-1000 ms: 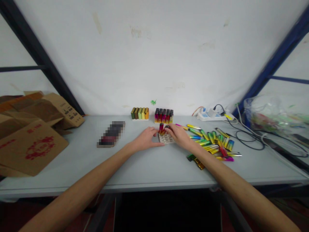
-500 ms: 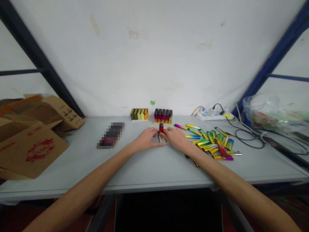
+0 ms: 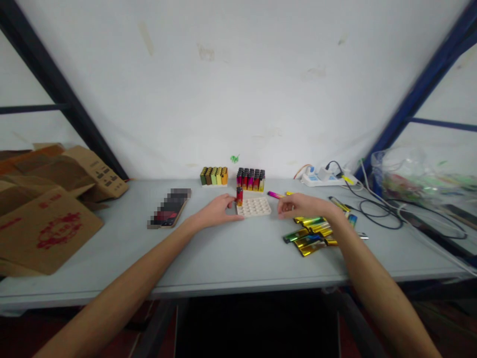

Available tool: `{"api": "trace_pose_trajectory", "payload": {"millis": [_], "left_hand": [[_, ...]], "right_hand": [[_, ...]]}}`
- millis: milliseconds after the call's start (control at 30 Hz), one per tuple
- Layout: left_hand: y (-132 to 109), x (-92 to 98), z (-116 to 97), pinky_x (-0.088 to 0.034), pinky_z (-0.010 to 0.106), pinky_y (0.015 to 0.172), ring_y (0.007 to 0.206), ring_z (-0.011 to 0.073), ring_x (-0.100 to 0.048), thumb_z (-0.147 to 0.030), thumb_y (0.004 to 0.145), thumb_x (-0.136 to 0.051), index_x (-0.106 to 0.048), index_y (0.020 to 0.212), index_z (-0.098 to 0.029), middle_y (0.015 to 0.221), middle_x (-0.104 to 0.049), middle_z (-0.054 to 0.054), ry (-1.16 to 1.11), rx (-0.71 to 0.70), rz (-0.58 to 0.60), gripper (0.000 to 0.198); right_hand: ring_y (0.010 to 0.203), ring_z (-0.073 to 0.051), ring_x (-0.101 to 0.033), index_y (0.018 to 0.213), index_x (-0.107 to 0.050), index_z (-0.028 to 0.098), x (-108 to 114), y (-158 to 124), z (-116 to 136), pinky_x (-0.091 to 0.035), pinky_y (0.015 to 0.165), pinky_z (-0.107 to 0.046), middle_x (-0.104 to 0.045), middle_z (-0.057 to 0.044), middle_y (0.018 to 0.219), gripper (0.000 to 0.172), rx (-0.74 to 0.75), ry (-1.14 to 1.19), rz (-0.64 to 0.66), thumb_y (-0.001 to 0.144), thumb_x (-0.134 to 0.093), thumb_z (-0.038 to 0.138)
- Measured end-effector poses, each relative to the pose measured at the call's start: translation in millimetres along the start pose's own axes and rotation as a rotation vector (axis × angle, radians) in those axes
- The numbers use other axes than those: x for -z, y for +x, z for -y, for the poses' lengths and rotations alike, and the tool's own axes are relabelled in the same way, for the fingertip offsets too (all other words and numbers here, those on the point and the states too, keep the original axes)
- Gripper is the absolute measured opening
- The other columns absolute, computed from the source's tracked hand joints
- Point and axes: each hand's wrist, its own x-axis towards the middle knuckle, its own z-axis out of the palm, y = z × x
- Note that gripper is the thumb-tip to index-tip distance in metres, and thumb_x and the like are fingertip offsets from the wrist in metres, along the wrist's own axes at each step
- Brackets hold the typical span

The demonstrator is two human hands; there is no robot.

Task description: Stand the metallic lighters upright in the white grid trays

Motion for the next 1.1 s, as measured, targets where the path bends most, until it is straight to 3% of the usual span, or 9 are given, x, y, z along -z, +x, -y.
{"api": "trace_pose_trajectory", "payload": {"millis": [100, 200, 300, 400, 567, 733, 900, 1100], "left_hand": [[-1, 2.5, 4, -0.043, 0.032, 0.071, 0.079, 0.0224, -0.057, -0.074, 0.078, -0.067, -0.066, 0.101, -0.015, 0.09, -0.059, 0.006, 0.015, 0.014, 0.005, 0.064], [-1, 2.6, 4, -0.043, 0.032, 0.07, 0.079, 0.0225, -0.056, -0.073, 0.078, -0.067, -0.066, 0.099, -0.015, 0.09, -0.059, 0.005, 0.027, 0.01, 0.007, 0.061], [-1, 1.9, 2, -0.043, 0.032, 0.071, 0.08, 0.023, -0.056, -0.072, 0.078, -0.068, -0.065, 0.097, -0.016, 0.09, -0.058, 0.006, 0.031, 0.013, 0.007, 0.06], [-1, 1.6, 2, -0.043, 0.033, 0.073, 0.081, 0.0235, -0.057, -0.073, 0.078, -0.067, -0.064, 0.097, -0.016, 0.091, -0.059, 0.006, 0.037, 0.021, 0.014, 0.06], [0, 0.6, 2, -0.043, 0.033, 0.072, 0.081, 0.0237, -0.056, -0.073, 0.078, -0.067, -0.063, 0.097, -0.016, 0.091, -0.059, 0.006, 0.036, 0.024, 0.012, 0.06], [0, -0.8, 4, -0.043, 0.033, 0.071, 0.081, 0.0236, -0.056, -0.073, 0.078, -0.067, -0.064, 0.097, -0.017, 0.09, -0.059, 0.006, 0.008, 0.013, -0.004, 0.06], [-1, -0.6, 4, -0.045, 0.034, 0.073, 0.081, 0.024, -0.057, -0.076, 0.076, -0.067, -0.064, 0.098, -0.017, 0.091, -0.06, 0.006, 0.004, 0.021, -0.014, 0.063], [-1, -2.2, -2, -0.043, 0.033, 0.07, 0.079, 0.0231, -0.056, -0.076, 0.077, -0.066, -0.063, 0.093, -0.017, 0.088, -0.06, 0.005, 0.011, 0.014, -0.025, 0.06]], "right_hand": [[0.081, -0.018, -0.063, 0.102, -0.074, 0.017, 3, -10, 1, -0.047, 0.07, -0.027, -0.071, -0.004, 0.089, 0.044, 0.008, 0.096, 0.196, 0.076, -0.08, 0.052], [0.078, -0.018, -0.062, 0.101, -0.075, 0.019, -4, -8, 6, -0.045, 0.065, -0.026, -0.07, -0.002, 0.086, 0.045, -0.075, 0.033, 0.239, 0.068, -0.086, 0.048], [0.08, -0.019, -0.063, 0.095, -0.076, 0.02, -13, 0, 8, -0.046, 0.067, -0.027, -0.071, -0.004, 0.089, 0.028, -0.078, -0.024, 0.171, 0.077, -0.08, 0.04], [0.086, -0.02, -0.062, 0.096, -0.071, 0.018, -18, 8, 6, -0.047, 0.075, -0.029, -0.07, -0.008, 0.099, 0.021, 0.021, -0.096, -0.009, 0.085, -0.071, 0.035], [0.069, -0.016, -0.056, 0.113, -0.052, 0.019, -24, 20, 4, -0.044, 0.067, -0.029, -0.071, -0.004, 0.089, 0.027, 0.073, 0.058, -0.245, 0.102, -0.048, 0.043], [0.071, -0.016, -0.058, 0.115, -0.048, 0.021, -32, 33, 7, -0.046, 0.069, -0.03, -0.06, 0.003, 0.075, 0.033, 0.139, 0.295, -0.463, 0.103, -0.044, 0.051], [0.067, -0.015, -0.054, 0.085, -0.05, 0.022, -40, 42, 15, -0.046, 0.066, -0.029, -0.053, 0.002, 0.072, 0.041, 0.161, 0.372, -0.498, 0.102, -0.044, 0.058], [0.054, -0.011, -0.043, 0.107, -0.046, 0.025, -55, 49, 23, -0.036, 0.049, -0.023, -0.048, 0.007, 0.071, 0.043, 0.049, 0.562, -0.497, 0.1, -0.039, 0.066]]}}
